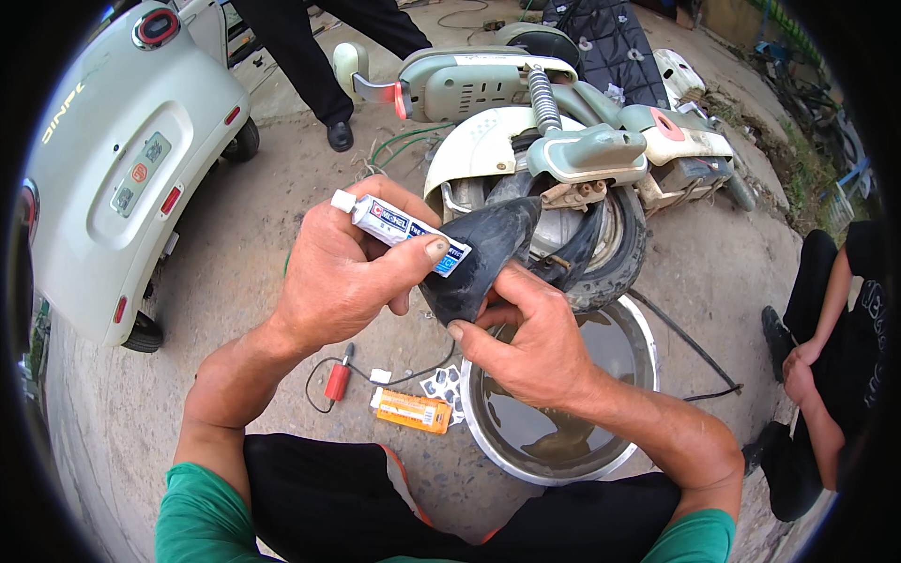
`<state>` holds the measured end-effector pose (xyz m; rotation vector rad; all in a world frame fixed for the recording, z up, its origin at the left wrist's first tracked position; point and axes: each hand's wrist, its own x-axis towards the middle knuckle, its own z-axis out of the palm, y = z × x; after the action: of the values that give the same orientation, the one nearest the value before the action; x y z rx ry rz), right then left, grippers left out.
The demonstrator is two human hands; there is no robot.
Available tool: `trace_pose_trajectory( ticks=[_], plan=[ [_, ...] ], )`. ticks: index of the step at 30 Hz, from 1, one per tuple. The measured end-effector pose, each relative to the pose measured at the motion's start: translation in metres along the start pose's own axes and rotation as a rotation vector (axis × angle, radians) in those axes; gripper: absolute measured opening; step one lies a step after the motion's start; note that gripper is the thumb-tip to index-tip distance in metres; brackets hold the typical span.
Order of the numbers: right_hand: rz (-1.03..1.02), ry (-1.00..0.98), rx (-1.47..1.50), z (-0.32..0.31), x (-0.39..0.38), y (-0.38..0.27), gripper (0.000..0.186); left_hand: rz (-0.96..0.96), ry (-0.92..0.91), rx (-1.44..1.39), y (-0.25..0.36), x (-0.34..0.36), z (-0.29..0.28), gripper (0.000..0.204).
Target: The person uses a red tool to apply a substance to a small patch, then applies glue to a scooter inner tube. They place the patch onto the glued area of the inner tube and press it down.
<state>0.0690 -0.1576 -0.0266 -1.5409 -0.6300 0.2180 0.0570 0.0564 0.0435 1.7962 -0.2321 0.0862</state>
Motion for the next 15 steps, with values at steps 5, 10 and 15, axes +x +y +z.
trace_pose_trajectory(
  ticks=[5,10,15],
  plan=[
    [-0.013,-0.007,-0.056,0.000,0.000,-0.003,0.034,0.024,-0.070,-0.007,0.015,-0.008,0.006,0.022],
    [-0.020,-0.001,-0.058,-0.003,-0.001,-0.003,0.034,0.056,-0.010,-0.078,0.024,-0.007,-0.012,0.021],
    [-0.044,-0.004,-0.044,-0.006,0.000,0.002,0.037,0.083,0.034,-0.026,0.022,-0.004,-0.022,0.023]
  ],
)
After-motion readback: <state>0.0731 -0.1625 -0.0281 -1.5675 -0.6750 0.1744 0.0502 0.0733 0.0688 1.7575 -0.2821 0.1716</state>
